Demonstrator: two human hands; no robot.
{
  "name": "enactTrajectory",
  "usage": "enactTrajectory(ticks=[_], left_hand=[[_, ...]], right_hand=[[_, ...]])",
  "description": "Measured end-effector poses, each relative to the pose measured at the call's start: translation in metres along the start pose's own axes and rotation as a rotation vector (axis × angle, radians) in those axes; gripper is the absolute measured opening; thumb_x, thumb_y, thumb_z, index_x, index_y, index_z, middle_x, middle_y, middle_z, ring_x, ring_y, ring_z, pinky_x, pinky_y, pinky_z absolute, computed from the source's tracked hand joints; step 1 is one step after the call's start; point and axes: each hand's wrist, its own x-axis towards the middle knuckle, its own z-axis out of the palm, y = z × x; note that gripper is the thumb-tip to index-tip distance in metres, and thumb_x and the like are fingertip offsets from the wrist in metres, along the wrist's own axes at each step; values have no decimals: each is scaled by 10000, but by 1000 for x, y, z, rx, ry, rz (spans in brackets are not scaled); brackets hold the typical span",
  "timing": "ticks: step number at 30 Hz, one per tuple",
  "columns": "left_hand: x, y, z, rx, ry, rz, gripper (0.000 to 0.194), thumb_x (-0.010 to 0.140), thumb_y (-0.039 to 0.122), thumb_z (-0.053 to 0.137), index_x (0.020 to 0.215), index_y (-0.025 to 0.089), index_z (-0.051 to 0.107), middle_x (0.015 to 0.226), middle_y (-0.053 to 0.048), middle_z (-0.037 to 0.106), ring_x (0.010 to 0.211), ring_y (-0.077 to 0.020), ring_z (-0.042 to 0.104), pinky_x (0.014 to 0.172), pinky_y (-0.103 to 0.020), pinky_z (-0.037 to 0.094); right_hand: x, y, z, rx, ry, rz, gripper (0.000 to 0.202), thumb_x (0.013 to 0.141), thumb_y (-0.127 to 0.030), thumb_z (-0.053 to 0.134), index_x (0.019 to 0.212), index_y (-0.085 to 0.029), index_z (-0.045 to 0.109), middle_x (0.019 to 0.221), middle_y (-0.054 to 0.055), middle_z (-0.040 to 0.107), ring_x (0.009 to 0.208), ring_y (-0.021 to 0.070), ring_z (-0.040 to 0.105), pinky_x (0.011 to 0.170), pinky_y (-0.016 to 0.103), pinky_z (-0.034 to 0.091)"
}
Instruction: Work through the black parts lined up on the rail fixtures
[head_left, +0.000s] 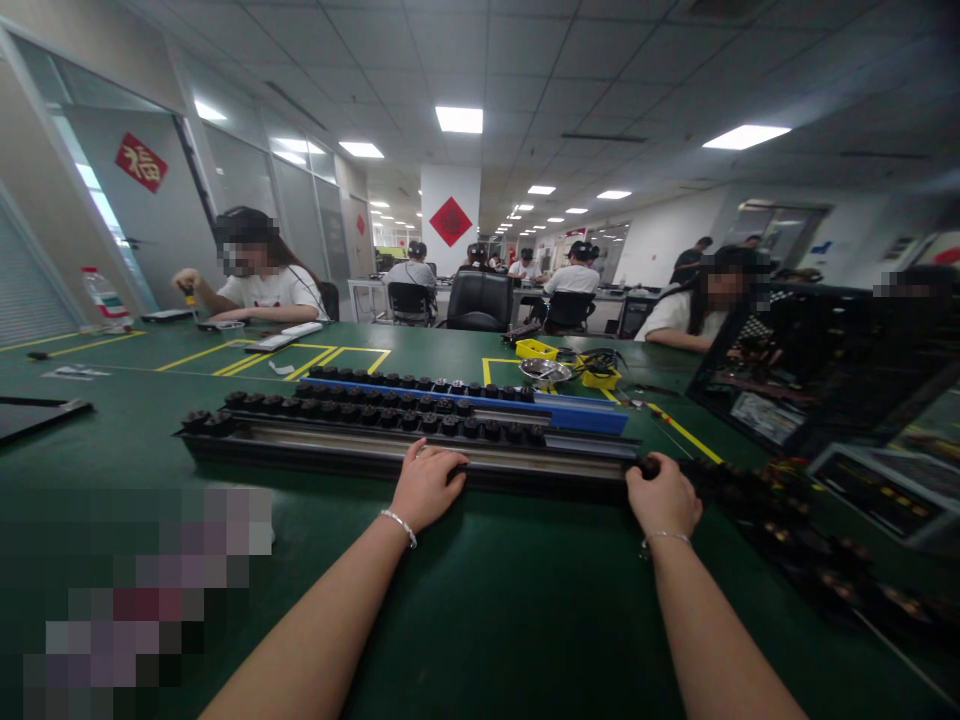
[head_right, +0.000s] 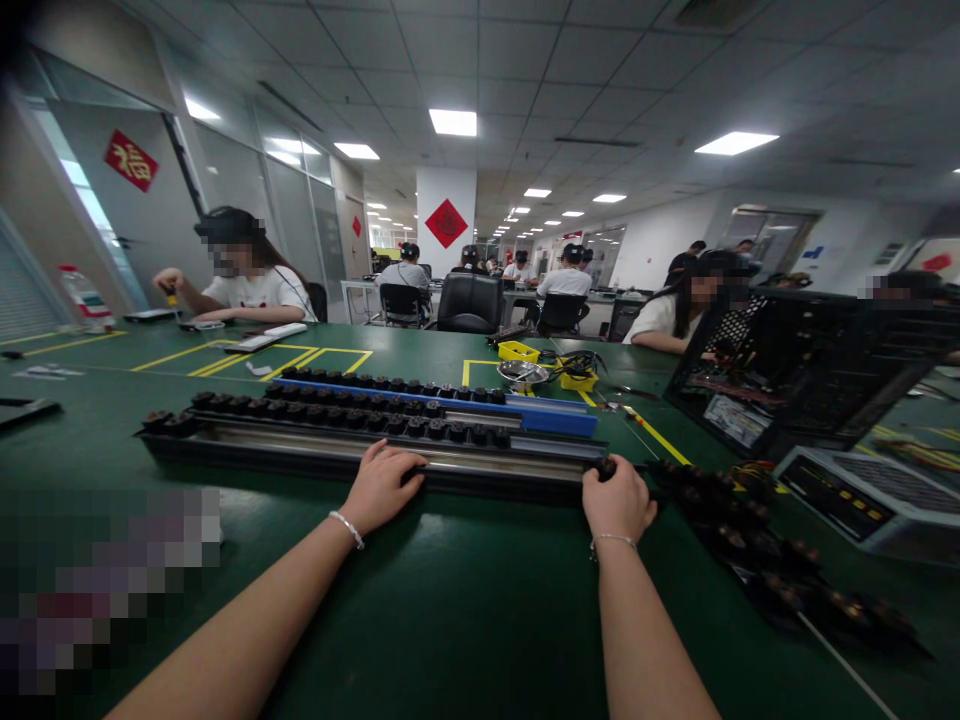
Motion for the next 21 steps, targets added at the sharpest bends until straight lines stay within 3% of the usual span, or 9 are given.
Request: enactTrajectory(ticks=[5, 11, 21], left_hand=[[0, -1, 0, -1, 2, 5, 177, 811, 282, 501, 942, 305, 617, 956, 42, 696, 978, -172, 577, 1068, -455, 178], [1, -1, 0, 0, 6, 8, 173, 811, 285, 507, 940, 306, 618, 952, 49, 697, 973, -172, 580, 1065, -456, 181], [0, -1, 2, 3, 6, 4, 171, 803, 280, 518, 938, 304, 621, 947, 50, 698, 972, -170, 579, 1069, -448, 176]], right_hand=[[1, 2, 0, 2, 21, -11, 457, 739, -357, 460, 1155, -186, 536, 1171, 120, 567, 1140, 291, 453, 958, 474, 337], [3, 9, 4, 4, 63, 8, 497, 713, -382, 508, 1156, -163, 560, 1355, 138, 426, 1275, 340, 297, 1019, 516, 271], [7, 16, 9, 96, 143, 42, 480, 683, -377, 545, 1123, -191, 588, 1369, 126, 403, 1286, 373, 256, 1014, 571, 260]])
